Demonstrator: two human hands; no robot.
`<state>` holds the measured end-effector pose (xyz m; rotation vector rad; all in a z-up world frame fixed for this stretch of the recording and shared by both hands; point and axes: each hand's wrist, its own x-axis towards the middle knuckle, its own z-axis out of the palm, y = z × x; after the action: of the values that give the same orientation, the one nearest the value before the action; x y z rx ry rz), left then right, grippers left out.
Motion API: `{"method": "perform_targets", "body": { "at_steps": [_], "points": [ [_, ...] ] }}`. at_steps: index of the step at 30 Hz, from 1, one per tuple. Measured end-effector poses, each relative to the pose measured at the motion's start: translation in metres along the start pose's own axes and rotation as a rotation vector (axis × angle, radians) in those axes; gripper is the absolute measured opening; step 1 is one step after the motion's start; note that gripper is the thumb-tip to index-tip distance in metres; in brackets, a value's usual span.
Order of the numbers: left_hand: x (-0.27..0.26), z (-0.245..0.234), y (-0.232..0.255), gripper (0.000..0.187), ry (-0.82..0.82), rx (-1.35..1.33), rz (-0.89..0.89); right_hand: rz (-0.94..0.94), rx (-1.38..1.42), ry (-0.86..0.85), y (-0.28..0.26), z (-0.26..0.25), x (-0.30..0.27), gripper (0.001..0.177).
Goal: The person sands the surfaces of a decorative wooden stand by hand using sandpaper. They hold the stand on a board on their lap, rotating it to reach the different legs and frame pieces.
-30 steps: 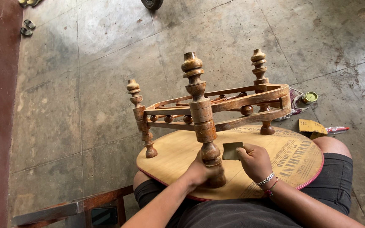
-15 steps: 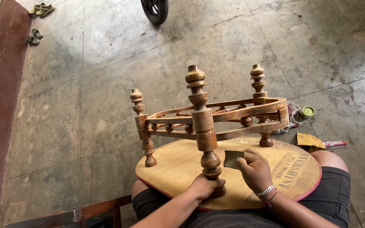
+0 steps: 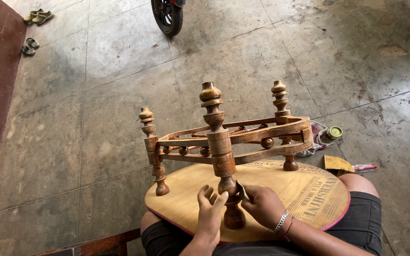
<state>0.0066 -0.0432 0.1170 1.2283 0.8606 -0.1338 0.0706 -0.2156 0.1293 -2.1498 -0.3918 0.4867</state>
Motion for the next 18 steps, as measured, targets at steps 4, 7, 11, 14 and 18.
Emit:
{"method": "perform_targets", "body": {
  "at_steps": [4, 7, 11, 14, 18],
  "points": [
    [0.034, 0.01, 0.014, 0.053, -0.23, 0.259, 0.083, 0.017, -0.053, 0.122, 0.007, 0.004, 0.0, 0.012],
    [0.051, 0.019, 0.015, 0.043, -0.295, 0.204, 0.069, 0.122, -0.132, 0.28, 0.012, -0.007, 0.007, 0.022],
    [0.053, 0.021, 0.009, 0.036, -0.368, 0.074, 0.008, 0.166, -0.049, 0.362, 0.018, -0.04, 0.039, 0.027],
    [0.052, 0.022, 0.01, 0.033, -0.351, 0.047, -0.001, 0.061, -0.019, 0.333, 0.031, -0.039, 0.056, 0.032],
    [0.049, 0.022, 0.011, 0.032, -0.364, 0.028, 0.009, 0.31, -0.119, 0.392, 0.074, -0.047, 0.075, 0.012]
  ]
}}
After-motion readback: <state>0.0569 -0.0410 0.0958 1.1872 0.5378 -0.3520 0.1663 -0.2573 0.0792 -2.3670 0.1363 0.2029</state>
